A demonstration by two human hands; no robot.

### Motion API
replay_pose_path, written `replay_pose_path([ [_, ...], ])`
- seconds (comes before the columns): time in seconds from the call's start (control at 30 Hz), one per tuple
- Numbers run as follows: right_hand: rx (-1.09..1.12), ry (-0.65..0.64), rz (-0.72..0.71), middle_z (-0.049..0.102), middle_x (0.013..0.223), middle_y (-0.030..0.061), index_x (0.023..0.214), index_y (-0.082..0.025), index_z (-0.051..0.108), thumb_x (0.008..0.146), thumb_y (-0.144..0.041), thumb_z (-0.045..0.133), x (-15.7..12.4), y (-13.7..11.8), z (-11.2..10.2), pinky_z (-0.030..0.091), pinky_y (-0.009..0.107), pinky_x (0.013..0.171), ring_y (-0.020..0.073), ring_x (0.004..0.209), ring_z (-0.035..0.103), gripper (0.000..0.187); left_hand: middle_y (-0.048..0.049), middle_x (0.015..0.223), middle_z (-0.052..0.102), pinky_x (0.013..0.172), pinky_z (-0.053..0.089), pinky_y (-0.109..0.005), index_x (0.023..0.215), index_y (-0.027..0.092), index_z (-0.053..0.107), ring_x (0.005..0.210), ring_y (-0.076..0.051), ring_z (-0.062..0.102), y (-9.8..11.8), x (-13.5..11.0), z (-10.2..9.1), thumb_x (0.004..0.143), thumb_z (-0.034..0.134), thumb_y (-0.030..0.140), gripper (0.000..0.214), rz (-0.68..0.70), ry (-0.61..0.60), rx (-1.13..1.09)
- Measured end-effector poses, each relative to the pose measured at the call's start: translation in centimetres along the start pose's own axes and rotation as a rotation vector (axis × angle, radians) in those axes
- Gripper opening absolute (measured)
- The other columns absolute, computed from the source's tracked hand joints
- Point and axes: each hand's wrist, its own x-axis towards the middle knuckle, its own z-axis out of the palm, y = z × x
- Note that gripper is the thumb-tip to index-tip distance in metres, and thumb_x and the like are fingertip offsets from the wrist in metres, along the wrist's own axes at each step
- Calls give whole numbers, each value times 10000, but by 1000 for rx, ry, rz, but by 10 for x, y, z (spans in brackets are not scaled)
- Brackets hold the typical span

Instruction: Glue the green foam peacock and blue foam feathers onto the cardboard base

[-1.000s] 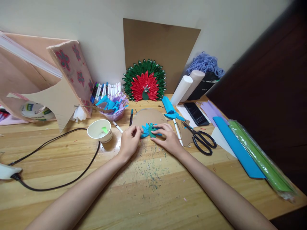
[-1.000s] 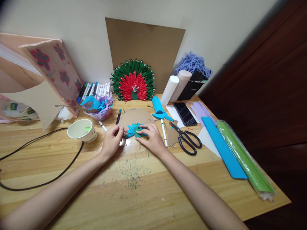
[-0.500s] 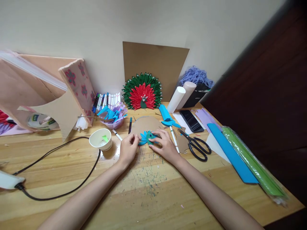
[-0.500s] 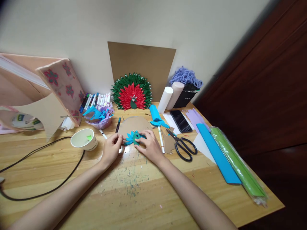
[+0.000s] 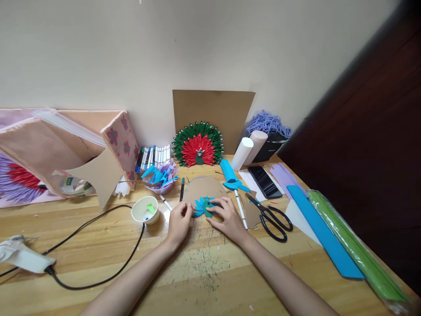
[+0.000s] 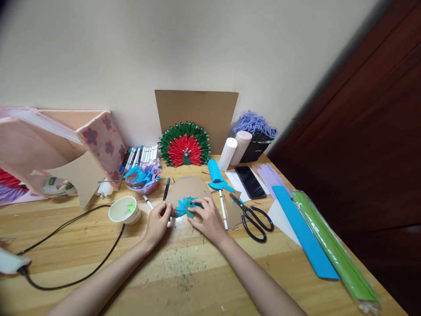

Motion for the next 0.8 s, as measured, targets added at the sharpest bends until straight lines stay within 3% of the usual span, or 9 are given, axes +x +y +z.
replay_pose_path([
  [0.8, -134, 33, -128, 665, 1076, 94, 976, -193, 655, 785, -242, 617, -3, 0, 0, 492, 437, 888, 250, 1074, 521, 201, -14, 646, 568, 602, 375, -243, 670, 168, 559, 641, -150, 521, 0, 0, 0, 880, 398, 359, 327, -3, -29, 29],
])
